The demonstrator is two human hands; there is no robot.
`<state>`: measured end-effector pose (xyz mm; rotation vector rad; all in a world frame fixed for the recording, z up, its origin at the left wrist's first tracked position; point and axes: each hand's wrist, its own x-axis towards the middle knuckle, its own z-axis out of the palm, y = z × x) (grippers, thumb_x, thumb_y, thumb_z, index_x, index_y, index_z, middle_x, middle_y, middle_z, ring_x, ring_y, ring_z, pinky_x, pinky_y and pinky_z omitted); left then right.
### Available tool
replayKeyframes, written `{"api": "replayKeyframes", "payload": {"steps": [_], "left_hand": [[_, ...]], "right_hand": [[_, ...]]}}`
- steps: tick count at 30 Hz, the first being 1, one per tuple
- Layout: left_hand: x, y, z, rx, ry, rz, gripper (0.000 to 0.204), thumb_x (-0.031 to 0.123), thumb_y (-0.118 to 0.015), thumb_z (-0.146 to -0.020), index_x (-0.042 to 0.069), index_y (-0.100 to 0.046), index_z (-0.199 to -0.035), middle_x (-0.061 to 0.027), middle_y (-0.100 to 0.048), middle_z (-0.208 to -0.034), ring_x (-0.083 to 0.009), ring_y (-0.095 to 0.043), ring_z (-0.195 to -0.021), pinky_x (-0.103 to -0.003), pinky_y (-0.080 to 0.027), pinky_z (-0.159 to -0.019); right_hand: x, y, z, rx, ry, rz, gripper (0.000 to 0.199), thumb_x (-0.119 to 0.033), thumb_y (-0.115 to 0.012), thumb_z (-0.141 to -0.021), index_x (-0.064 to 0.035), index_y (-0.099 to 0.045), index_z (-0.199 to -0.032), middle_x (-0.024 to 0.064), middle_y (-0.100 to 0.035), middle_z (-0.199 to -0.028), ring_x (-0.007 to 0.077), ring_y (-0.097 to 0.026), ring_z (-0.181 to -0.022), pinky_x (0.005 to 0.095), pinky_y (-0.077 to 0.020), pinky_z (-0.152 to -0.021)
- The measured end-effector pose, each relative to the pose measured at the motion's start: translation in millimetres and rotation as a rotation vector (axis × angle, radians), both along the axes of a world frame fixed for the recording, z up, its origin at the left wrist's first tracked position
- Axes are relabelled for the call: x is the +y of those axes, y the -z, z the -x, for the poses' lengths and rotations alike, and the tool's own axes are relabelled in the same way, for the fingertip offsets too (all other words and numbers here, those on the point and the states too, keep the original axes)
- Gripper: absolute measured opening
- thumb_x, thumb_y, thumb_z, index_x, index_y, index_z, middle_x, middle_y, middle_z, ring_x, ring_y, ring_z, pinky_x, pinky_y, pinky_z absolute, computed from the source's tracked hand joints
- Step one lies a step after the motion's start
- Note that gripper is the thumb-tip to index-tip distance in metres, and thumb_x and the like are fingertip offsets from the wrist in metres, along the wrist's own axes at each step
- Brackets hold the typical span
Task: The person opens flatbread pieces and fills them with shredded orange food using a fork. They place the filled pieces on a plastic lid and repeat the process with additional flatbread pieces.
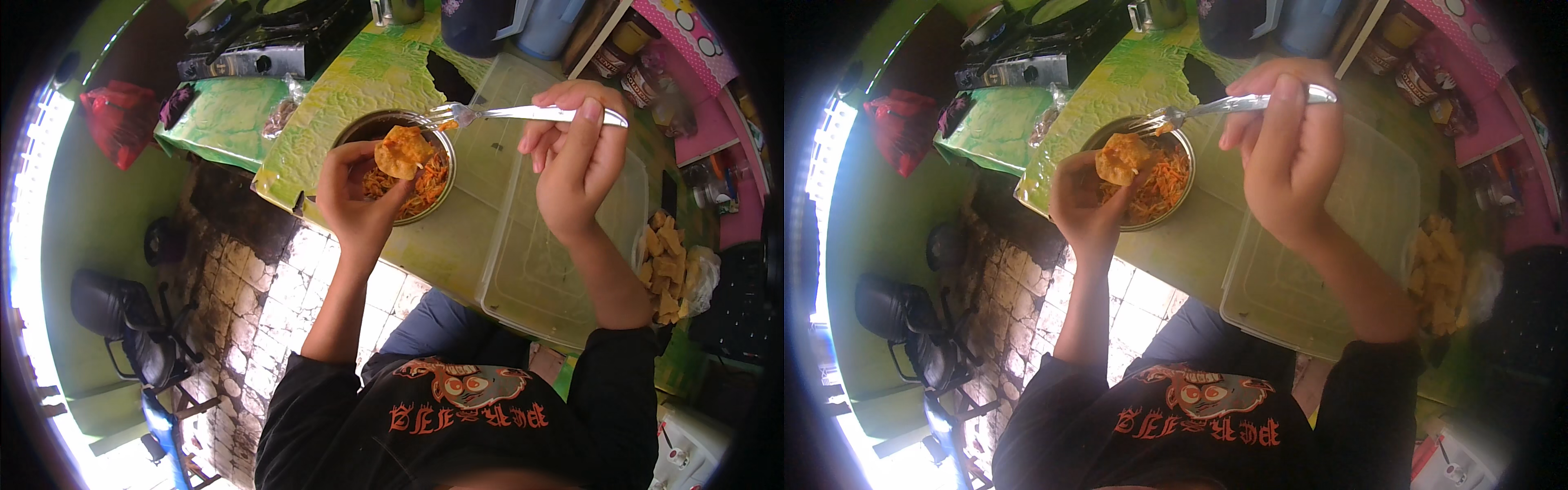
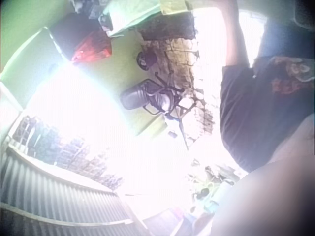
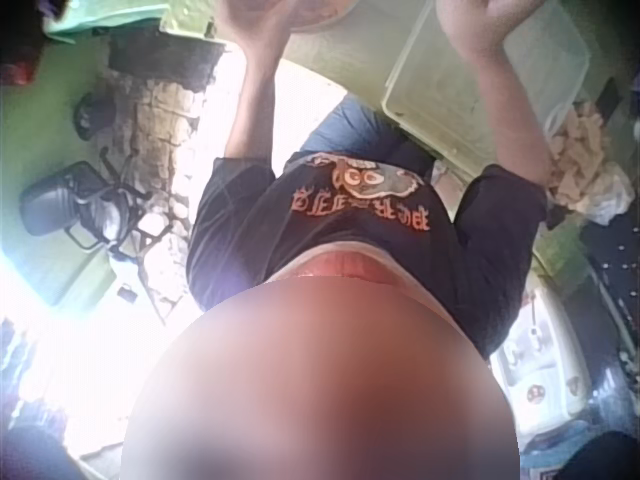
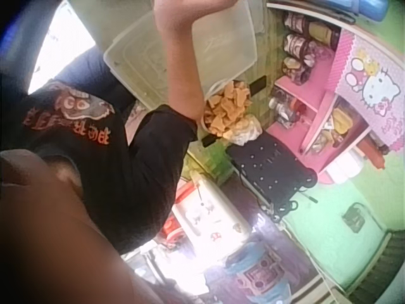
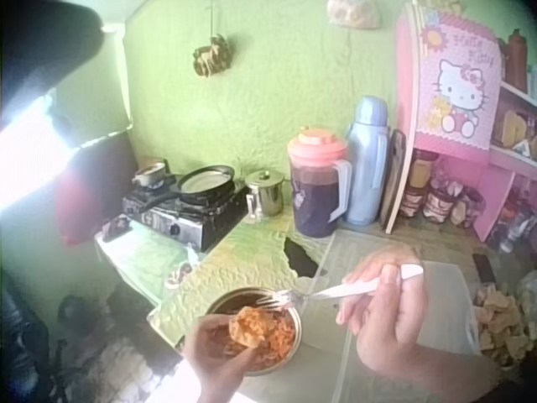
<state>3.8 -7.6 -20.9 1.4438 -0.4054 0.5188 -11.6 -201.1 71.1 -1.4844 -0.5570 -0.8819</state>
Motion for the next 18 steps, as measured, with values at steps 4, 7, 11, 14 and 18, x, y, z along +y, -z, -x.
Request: {"api": "replayKeyframes", "payload": {"steps": [4, 7, 11, 14, 18], "left_hand": [[-3, -1, -1, 0.018, -0.037, -0.057, 0.042, -0.007, -0.076, -0.066, -0.005, -0.054, -0.102, -0.0124, -0.060, -0.103, -0.0169, -0.062, -0.096, -0.028, -0.052, -0.088], [-3, -2, 0, 0.022, -0.040, -0.069, 0.041, -0.006, -0.077, -0.067, -0.005, -0.054, -0.101, -0.0127, -0.061, -0.103, -0.0169, -0.062, -0.095, -0.028, -0.052, -0.088], [-3, -4, 1, 0.041, -0.030, -0.064, 0.041, -0.007, -0.076, -0.067, -0.005, -0.054, -0.101, -0.0133, -0.061, -0.103, -0.0169, -0.062, -0.096, -0.029, -0.052, -0.088], [-5, -5, 1, 0.077, -0.045, -0.065, 0.041, -0.008, -0.075, -0.067, -0.005, -0.054, -0.102, -0.0133, -0.061, -0.104, -0.0170, -0.062, -0.096, -0.029, -0.051, -0.088], [-4, -6, 2, 0.089, -0.034, -0.057, 0.041, -0.008, -0.075, -0.067, -0.005, -0.053, -0.102, -0.0129, -0.061, -0.104, -0.0170, -0.062, -0.096, -0.029, -0.051, -0.089]], "right_hand": [[2, 0, 3, -0.129, 0.007, 0.150, 0.019, -0.012, -0.029, -0.100, 0.0010, -0.042, -0.094, 0.0160, -0.054, -0.088, 0.0107, -0.050, -0.050, 0.0180, -0.0354, -0.039], [3, -1, 5, -0.198, 0.042, 0.240, 0.020, -0.014, -0.028, -0.100, 0.0008, -0.041, -0.093, 0.0172, -0.053, -0.088, 0.0119, -0.050, -0.048, 0.0182, -0.0349, -0.038], [5, -2, 10, -0.247, -0.095, 0.163, 0.016, -0.006, -0.034, -0.096, 0.0049, -0.046, -0.095, 0.0175, -0.053, -0.090, 0.0108, -0.052, -0.057, 0.0210, -0.0432, -0.051], [3, -5, 15, -0.228, 0.053, 0.333, 0.020, -0.014, -0.028, -0.099, 0.0010, -0.039, -0.093, 0.0176, -0.052, -0.088, 0.0122, -0.050, -0.047, 0.0185, -0.0350, -0.036], [3, -5, 19, -0.235, 0.019, 0.339, 0.017, -0.011, -0.031, -0.097, 0.0014, -0.042, -0.093, 0.0154, -0.053, -0.083, 0.0123, -0.051, -0.052, 0.0205, -0.0385, -0.044]]}}
